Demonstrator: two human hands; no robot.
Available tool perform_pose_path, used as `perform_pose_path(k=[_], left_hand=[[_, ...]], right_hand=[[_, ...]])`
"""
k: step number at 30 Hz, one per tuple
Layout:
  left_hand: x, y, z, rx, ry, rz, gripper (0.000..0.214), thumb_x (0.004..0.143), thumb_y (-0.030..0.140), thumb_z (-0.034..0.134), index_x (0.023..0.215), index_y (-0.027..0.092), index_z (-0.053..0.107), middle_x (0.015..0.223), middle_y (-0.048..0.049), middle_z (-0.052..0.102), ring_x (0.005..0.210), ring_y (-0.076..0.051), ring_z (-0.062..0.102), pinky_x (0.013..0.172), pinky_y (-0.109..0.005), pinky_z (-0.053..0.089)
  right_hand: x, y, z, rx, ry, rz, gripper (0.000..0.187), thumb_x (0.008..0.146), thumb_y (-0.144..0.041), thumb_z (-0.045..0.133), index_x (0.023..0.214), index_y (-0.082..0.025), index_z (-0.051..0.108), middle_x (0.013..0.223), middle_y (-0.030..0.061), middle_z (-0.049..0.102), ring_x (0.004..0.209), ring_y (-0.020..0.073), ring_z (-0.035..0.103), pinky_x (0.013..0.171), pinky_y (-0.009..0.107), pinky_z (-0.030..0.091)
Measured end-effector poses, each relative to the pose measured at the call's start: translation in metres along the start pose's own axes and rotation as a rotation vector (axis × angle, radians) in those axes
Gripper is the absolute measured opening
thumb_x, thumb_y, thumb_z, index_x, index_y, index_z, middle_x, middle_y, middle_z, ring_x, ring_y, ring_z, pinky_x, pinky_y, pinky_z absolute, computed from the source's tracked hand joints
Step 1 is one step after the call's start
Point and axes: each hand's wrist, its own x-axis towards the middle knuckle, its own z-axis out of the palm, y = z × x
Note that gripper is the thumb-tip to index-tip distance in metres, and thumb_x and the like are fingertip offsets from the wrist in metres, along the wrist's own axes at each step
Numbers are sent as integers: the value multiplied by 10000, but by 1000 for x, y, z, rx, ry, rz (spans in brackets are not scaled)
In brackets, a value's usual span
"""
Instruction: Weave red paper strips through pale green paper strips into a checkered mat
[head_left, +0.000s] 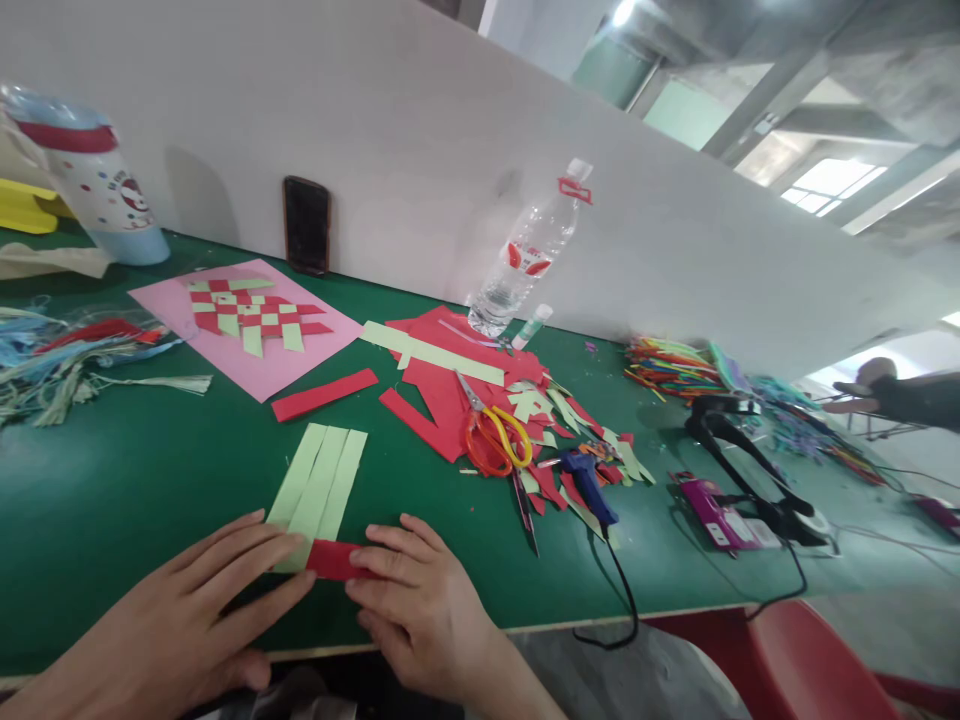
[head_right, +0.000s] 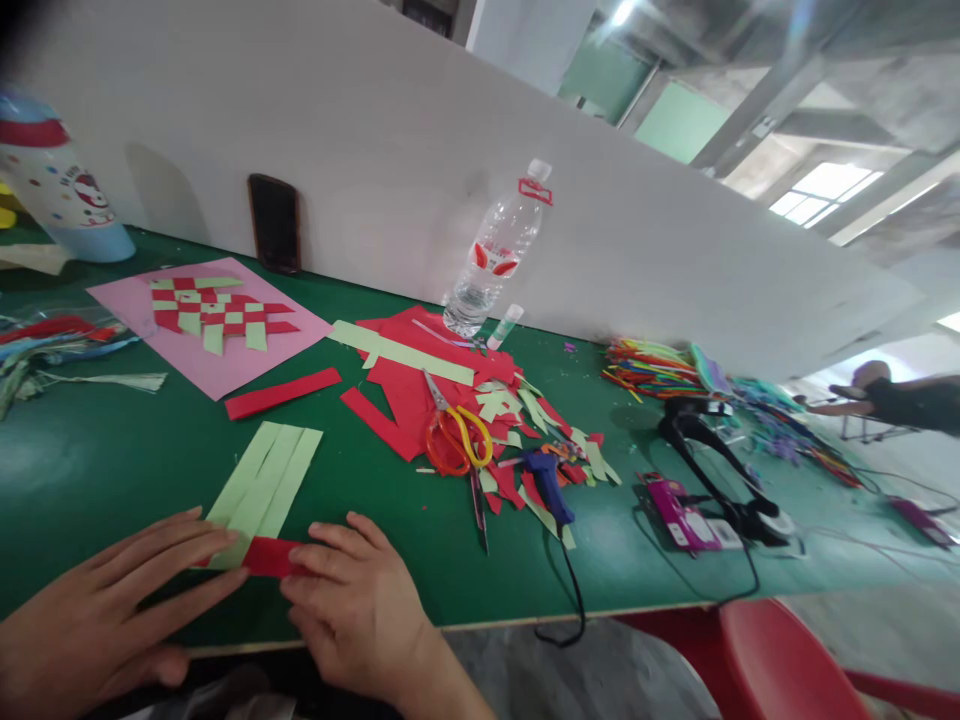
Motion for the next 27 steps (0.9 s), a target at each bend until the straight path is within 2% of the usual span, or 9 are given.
perform_pose_path(k=[2, 6, 11, 18, 21, 27], left_hand=[[-10, 5, 4, -13, -12, -57, 553, 1022, 627, 578, 1475, 313, 615, 1374, 17, 729, 1318, -199, 595, 1333, -363, 191], [-20, 13, 10, -42, -22, -110, 671, 991, 633, 634, 1566, 302, 532, 1421, 9, 725, 1342, -208, 604, 1264, -316, 321], [-17, 12, 8, -21, -25, -107, 668, 979, 635, 656, 1551, 306, 553, 1416, 21, 728, 1321, -215, 609, 1220, -316, 355], [-8, 12, 3, -18, 46, -88, 589, 991, 626, 637, 1453, 261, 652, 1364, 20, 755, 1282, -209, 612, 1222, -298, 327], [-8, 13, 4, -21, 44, -107, 579, 999, 596, 641, 1475, 267, 634, 1386, 22, 745, 1292, -210, 614, 1226, -302, 334], [-17, 15, 10, -72, 7, -159, 719, 987, 600, 657, 1615, 309, 461, 1434, 10, 722, 1311, -214, 629, 1147, -305, 450]], right_hand=[[0, 0, 0, 3, 18, -4, 221, 1058, -348, 606, 1187, -275, 770, 1296, 9, 790, 1380, 181, 624, 1279, 391, 343], [1, -4, -9, 18, 73, -20, 210, 1067, -346, 602, 1177, -269, 764, 1280, 17, 795, 1351, 187, 650, 1267, 396, 378], [18, -11, -23, -69, 76, -16, 286, 1100, -275, 525, 1309, -212, 711, 1357, 63, 757, 1430, 213, 584, 1274, 415, 386], [45, 1, -6, -210, -163, -53, 485, 1114, -512, 516, 1459, -194, 638, 1524, 73, 649, 1531, 259, 470, 1304, 486, 342], [45, 5, -3, -216, -174, -44, 495, 1120, -517, 497, 1479, -201, 625, 1538, 66, 636, 1522, 272, 482, 1301, 499, 345], [42, 3, -2, -186, -134, -52, 476, 1107, -487, 543, 1468, -187, 619, 1519, 64, 653, 1516, 284, 489, 1294, 537, 357]])
